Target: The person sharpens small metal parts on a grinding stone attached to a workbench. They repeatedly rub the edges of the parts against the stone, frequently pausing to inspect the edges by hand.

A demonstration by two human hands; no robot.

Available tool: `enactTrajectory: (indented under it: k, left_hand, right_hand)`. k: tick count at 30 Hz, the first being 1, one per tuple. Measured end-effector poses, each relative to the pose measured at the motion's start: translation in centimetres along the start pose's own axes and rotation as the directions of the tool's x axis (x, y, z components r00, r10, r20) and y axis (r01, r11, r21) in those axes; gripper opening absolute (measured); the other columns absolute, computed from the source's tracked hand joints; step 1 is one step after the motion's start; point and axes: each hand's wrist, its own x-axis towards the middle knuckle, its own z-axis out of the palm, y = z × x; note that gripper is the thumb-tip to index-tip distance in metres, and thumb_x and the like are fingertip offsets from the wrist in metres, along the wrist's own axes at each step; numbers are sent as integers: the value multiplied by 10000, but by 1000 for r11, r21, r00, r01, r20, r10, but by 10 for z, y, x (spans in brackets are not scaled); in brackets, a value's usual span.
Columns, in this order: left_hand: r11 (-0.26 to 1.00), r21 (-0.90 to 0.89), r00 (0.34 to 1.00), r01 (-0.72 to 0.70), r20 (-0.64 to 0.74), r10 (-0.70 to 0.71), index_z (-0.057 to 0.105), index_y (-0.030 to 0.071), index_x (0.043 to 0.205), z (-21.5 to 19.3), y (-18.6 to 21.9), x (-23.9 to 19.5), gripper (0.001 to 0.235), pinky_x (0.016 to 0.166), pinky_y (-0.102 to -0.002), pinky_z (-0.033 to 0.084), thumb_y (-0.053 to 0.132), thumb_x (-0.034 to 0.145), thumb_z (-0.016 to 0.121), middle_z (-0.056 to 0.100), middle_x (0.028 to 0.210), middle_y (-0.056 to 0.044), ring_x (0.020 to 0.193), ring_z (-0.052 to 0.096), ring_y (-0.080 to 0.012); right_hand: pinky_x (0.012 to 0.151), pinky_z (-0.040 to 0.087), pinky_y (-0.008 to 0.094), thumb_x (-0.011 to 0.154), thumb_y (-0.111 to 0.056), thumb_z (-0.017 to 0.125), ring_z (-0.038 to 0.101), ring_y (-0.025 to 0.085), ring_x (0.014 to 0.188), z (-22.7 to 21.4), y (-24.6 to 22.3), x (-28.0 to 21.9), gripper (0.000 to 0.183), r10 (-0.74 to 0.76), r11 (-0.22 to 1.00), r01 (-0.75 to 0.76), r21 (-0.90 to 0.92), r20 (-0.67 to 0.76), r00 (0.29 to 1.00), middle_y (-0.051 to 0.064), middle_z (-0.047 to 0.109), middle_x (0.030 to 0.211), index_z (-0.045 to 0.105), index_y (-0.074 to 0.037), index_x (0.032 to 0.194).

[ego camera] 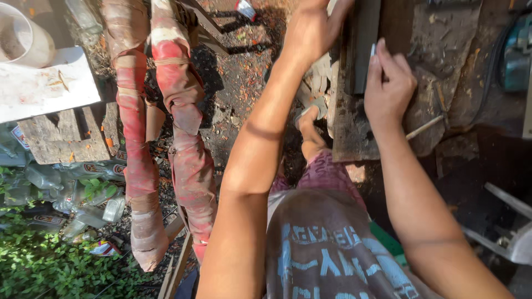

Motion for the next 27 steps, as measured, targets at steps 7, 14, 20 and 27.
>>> enactTrajectory:
  k: [7, 14, 20, 27]
  left_hand:
    - [910, -125, 917, 395, 110, -383, 609, 68, 1377, -83, 6, -159, 445, 827, -425, 565, 350, 1033, 603, 703, 1171, -196, 911, 710, -346]
    - [730, 198, 700, 654, 207, -684, 698, 21, 1195, -80, -87, -402, 366, 842, -490, 561, 308, 979, 627, 722, 1078, -264, 975, 706, -435]
    - [512, 267, 457, 816, 245, -855, 663, 35, 1254, -85, -85, -487, 450, 886, -497, 533, 356, 949, 580, 697, 1129, -278, 1041, 688, -427]
    - [341, 101, 326, 935, 140, -935, 633, 93, 1321, -92, -78, -447, 488, 913, -448, 529, 428, 971, 574, 712, 1185, -212, 1087, 696, -366]
  right_hand:
    - [631, 324, 306, 1090, 47, 683, 467, 142, 713, 3, 8, 9, 251, -79, 997, 79, -2, -28, 996, 64, 515, 772, 768, 7, 1323]
    - [612, 312, 303, 1106, 14, 684, 455, 137, 676, 13, 31, 34, 101, -151, 988, 151, -3, -40, 988, 71, 520, 755, 629, 50, 1029]
    - [621, 382, 275, 1088, 33, 666, 527, 113, 695, -7, 5, -1, 219, -66, 996, 65, -53, -15, 998, 57, 579, 774, 774, 16, 1277]
    - [620, 358, 289, 1065, 60, 651, 526, 134, 733, 3, 11, 11, 261, -127, 992, 127, -15, -56, 990, 89, 556, 782, 758, 48, 1304]
